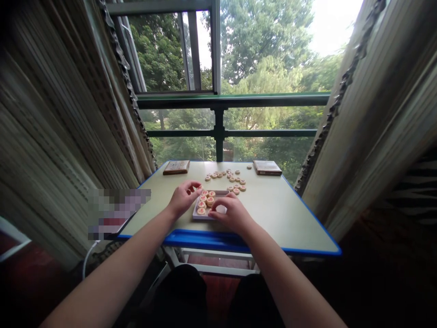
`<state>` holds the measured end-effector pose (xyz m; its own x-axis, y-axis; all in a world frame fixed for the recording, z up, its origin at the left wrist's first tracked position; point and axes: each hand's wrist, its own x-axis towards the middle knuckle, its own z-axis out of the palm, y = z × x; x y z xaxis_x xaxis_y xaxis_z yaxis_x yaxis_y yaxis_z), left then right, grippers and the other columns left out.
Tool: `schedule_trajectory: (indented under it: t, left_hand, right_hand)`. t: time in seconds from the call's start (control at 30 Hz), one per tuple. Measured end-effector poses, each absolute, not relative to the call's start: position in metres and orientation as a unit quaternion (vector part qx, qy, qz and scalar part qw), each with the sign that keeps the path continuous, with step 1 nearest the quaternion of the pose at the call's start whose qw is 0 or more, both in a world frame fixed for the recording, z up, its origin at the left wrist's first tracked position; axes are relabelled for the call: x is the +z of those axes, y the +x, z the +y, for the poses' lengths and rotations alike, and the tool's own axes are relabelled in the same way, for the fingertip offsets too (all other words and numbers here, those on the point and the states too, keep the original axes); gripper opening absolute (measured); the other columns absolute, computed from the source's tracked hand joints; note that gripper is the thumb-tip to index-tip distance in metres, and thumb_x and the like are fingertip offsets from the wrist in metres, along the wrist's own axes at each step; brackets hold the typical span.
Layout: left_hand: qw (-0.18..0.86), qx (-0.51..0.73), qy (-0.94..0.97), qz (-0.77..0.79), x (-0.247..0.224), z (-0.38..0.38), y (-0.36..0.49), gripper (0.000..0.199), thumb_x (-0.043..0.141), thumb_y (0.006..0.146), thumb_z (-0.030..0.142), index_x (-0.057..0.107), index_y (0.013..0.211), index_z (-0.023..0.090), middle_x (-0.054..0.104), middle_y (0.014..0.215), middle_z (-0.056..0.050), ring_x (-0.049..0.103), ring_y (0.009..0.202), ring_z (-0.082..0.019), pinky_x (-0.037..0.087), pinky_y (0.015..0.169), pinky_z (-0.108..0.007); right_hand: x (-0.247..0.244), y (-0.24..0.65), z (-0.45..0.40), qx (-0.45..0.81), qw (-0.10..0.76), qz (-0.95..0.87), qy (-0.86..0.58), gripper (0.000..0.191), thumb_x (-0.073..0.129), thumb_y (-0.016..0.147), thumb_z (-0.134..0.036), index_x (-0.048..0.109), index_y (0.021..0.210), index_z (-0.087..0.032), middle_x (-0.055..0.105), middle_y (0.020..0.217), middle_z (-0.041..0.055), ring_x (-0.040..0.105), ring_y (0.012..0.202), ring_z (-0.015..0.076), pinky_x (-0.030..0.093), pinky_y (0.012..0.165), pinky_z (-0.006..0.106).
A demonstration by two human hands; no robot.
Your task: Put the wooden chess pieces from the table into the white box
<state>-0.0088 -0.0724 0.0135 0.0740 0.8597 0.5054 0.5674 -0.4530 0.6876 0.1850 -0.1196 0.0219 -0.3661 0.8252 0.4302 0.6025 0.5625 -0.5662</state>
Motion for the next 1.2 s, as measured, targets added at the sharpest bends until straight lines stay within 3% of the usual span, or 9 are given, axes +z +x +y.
schedule_trajectory:
  t: [0.33,0.53,0.7,1.0,1.1,1.2]
  left_hand:
    - [0.157,0.457,0.702,0.523,0.004,-0.060,-0.007,0.018,0.059,0.070,0.027,0.062,0.083,0.015,0.063,0.086,-0.005,0.053,0.067,-0.013,0.047,0.068,-0.027]
    - [0.208,0.474,0.684,0.514,0.006,-0.062,-0.007,0.023,0.059,0.071,0.031,0.063,0.086,0.014,0.064,0.086,-0.005,0.053,0.068,-0.013,0.046,0.066,-0.025]
    - [0.228,0.486,0.671,0.511,0.005,-0.061,-0.008,0.024,0.059,0.070,0.032,0.064,0.085,0.014,0.065,0.084,-0.005,0.052,0.066,-0.013,0.045,0.064,-0.025]
    - [0.228,0.480,0.671,0.517,0.006,-0.059,-0.008,0.022,0.060,0.069,0.031,0.064,0.082,0.014,0.064,0.082,-0.005,0.052,0.065,-0.013,0.044,0.062,-0.025]
    - [0.215,0.478,0.674,0.520,0.005,-0.057,-0.008,0.020,0.059,0.069,0.030,0.064,0.081,0.014,0.064,0.082,-0.005,0.051,0.065,-0.012,0.044,0.062,-0.025]
    - [0.215,0.475,0.674,0.522,0.005,-0.055,-0.008,0.020,0.059,0.069,0.029,0.064,0.082,0.014,0.064,0.082,-0.005,0.051,0.065,-0.012,0.044,0.062,-0.025]
  right_hand:
    - [0.022,0.187,-0.121,0.179,0.351,-0.821,-0.414,0.010,0.065,0.071,-0.024,0.070,0.079,-0.024,0.069,0.084,0.0017,0.052,0.084,0.0198,0.044,0.080,0.033]
    - [0.024,0.186,-0.121,0.177,0.348,-0.808,-0.442,0.011,0.064,0.073,-0.029,0.070,0.080,-0.024,0.069,0.082,0.0021,0.053,0.084,0.0195,0.042,0.080,0.033]
    - [0.025,0.186,-0.120,0.156,0.322,-0.795,-0.490,0.013,0.065,0.072,-0.033,0.071,0.076,-0.023,0.066,0.073,0.0025,0.053,0.084,0.0205,0.041,0.077,0.032]
    - [0.023,0.189,-0.118,0.105,0.323,-0.835,-0.434,0.017,0.057,0.080,-0.029,0.071,0.074,-0.023,0.071,0.086,0.0018,0.054,0.083,0.0191,0.037,0.084,0.036]
    - [0.024,0.193,-0.120,0.073,0.347,-0.824,-0.441,0.016,0.056,0.080,-0.027,0.071,0.077,-0.021,0.070,0.084,0.0026,0.053,0.082,0.0194,0.036,0.087,0.038]
    - [0.025,0.194,-0.123,0.069,0.314,-0.847,-0.423,0.017,0.055,0.081,-0.028,0.071,0.077,-0.022,0.070,0.081,0.0020,0.052,0.082,0.0196,0.036,0.086,0.038]
